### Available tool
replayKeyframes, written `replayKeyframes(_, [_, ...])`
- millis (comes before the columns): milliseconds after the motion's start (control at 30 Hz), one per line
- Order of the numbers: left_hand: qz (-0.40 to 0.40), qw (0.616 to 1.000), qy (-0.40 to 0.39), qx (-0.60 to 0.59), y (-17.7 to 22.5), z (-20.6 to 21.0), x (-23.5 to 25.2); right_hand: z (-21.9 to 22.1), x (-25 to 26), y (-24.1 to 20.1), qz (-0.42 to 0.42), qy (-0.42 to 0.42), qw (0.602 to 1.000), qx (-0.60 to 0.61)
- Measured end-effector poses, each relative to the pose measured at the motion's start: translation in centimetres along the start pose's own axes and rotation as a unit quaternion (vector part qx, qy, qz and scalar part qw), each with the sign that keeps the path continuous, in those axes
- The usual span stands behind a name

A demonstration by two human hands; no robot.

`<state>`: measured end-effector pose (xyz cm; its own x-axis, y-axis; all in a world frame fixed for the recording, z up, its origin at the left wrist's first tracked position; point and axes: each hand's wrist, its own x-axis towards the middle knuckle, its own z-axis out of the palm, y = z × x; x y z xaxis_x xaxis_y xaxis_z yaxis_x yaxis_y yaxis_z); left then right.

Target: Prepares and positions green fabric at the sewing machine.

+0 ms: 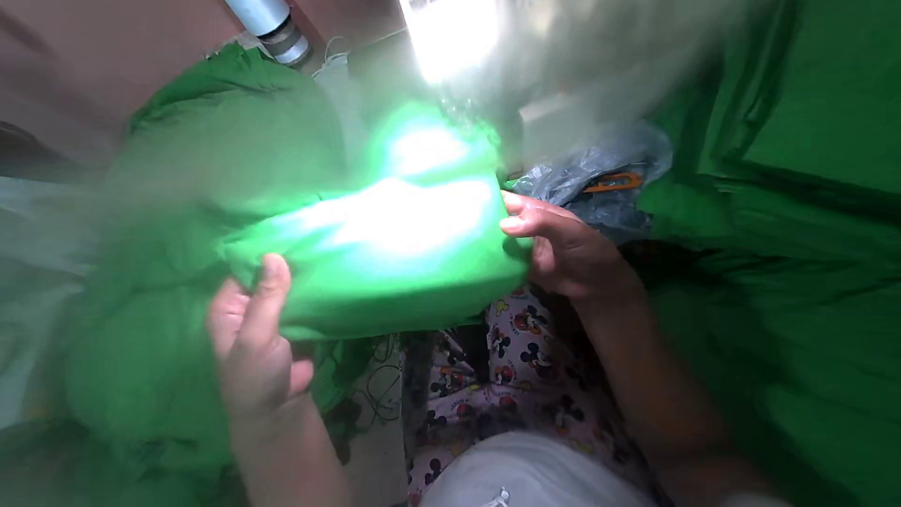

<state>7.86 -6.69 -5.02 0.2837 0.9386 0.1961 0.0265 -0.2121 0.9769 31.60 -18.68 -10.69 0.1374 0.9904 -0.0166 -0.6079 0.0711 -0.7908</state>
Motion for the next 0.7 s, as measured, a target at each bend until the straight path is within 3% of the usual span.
replayKeyframes(100, [0.005, 1.000, 0.000, -0.002, 0.3, 0.0, 0.7, 0.6, 0.0, -1.0, -0.101, 0.065, 0.972, -0.201])
replayKeyframes(167, [0.005, 1.000, 0.001, -0.004, 0.4, 0.0, 1.0, 0.4, 0.3, -0.5, -0.195, 0.131, 0.886, -0.400])
replayKeyframes(200, [0.004, 1.000, 0.001, -0.003, 0.4, 0.0, 1.1, 0.2, 0.3, -0.4, -0.192, 0.139, 0.853, -0.464])
replayKeyframes(233, [0.002, 1.000, 0.003, 0.000, 0.4, 0.0, 1.2, 0.1, 0.3, -0.4, -0.163, 0.137, 0.850, -0.482])
replayKeyframes(300, [0.003, 1.000, 0.004, 0.000, 0.3, 0.0, 1.3, -0.1, 0.0, -1.0, -0.105, 0.129, 0.887, -0.431])
replayKeyframes(433, [0.005, 1.000, -0.003, 0.002, 0.2, 0.0, 1.4, -0.2, -0.4, -1.7, -0.103, 0.132, 0.949, -0.268])
replayKeyframes(567, [0.008, 1.000, -0.012, -0.008, -0.1, 0.0, 1.6, -0.3, 0.3, -0.8, -0.073, 0.099, 0.953, -0.277])
replayKeyframes(700, [0.006, 1.000, -0.019, -0.003, -0.2, -0.3, 1.6, -0.2, 0.5, 0.0, -0.106, 0.058, 0.962, -0.245])
